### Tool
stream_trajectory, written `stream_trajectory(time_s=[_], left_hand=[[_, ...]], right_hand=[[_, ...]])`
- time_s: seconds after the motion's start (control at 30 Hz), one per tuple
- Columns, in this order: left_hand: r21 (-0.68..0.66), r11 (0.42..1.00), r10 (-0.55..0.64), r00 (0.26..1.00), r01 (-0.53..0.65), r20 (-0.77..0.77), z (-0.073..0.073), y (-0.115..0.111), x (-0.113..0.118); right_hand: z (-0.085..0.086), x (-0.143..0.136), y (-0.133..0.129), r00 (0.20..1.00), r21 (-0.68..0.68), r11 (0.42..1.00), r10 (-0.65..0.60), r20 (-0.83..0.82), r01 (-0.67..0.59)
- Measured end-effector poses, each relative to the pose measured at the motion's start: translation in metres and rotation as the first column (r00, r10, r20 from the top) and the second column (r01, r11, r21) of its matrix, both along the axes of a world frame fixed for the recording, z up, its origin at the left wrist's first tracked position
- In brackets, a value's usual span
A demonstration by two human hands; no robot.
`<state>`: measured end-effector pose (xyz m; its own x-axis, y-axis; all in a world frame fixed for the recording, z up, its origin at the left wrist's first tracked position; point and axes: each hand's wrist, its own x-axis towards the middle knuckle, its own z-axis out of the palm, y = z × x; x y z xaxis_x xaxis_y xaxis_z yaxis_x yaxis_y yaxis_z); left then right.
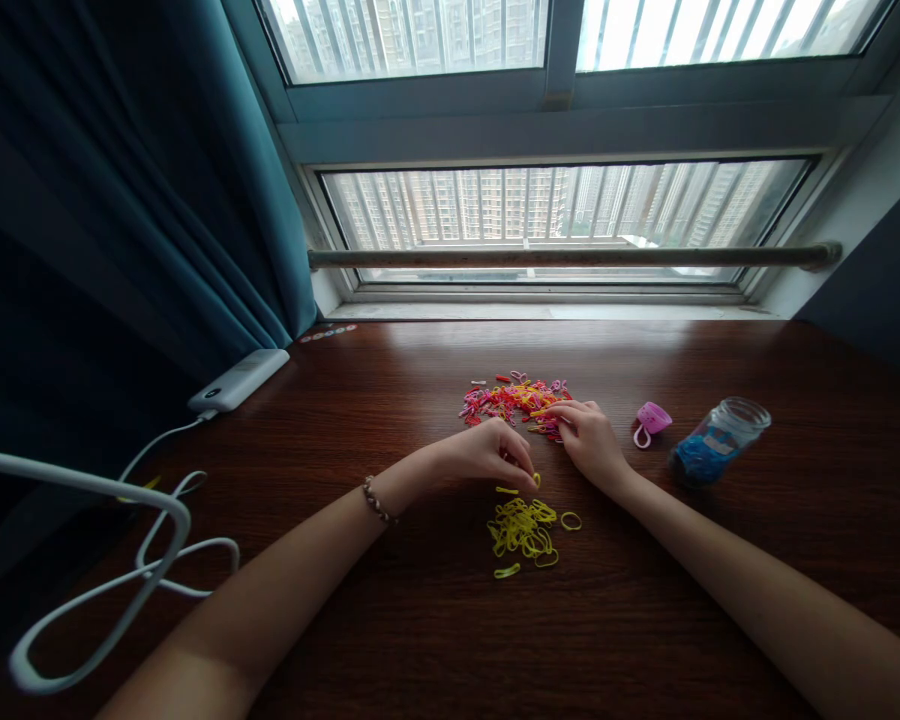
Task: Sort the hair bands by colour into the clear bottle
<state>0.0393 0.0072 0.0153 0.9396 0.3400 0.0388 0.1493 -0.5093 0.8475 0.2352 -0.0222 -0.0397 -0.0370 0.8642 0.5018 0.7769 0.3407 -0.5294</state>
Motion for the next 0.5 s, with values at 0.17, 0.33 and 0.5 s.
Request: stream_trajectory(time_s=[0.17,0.33,0.5], left_hand=[[-0.056,0.987,-0.159,0.979,0.153,-0.125,0.001,-0.008,0.002],[0.054,0.995,-0.072,0.991,0.079,-0.114,0.0,-0.003,0.0],[0.257,0.885,0.379,0.921,-0.388,0.087,-0.014,0.018,-0.004]], right_hand=[[-0.005,0.0,0.002,0.999,-0.012,0.999,0.042,0.027,-0.041],[-0.007,-0.001,0.003,0.997,-0.014,0.999,0.053,0.064,-0.052],[-0.008,-0.002,0.003,0.992,-0.026,0.998,0.067,0.107,-0.064]])
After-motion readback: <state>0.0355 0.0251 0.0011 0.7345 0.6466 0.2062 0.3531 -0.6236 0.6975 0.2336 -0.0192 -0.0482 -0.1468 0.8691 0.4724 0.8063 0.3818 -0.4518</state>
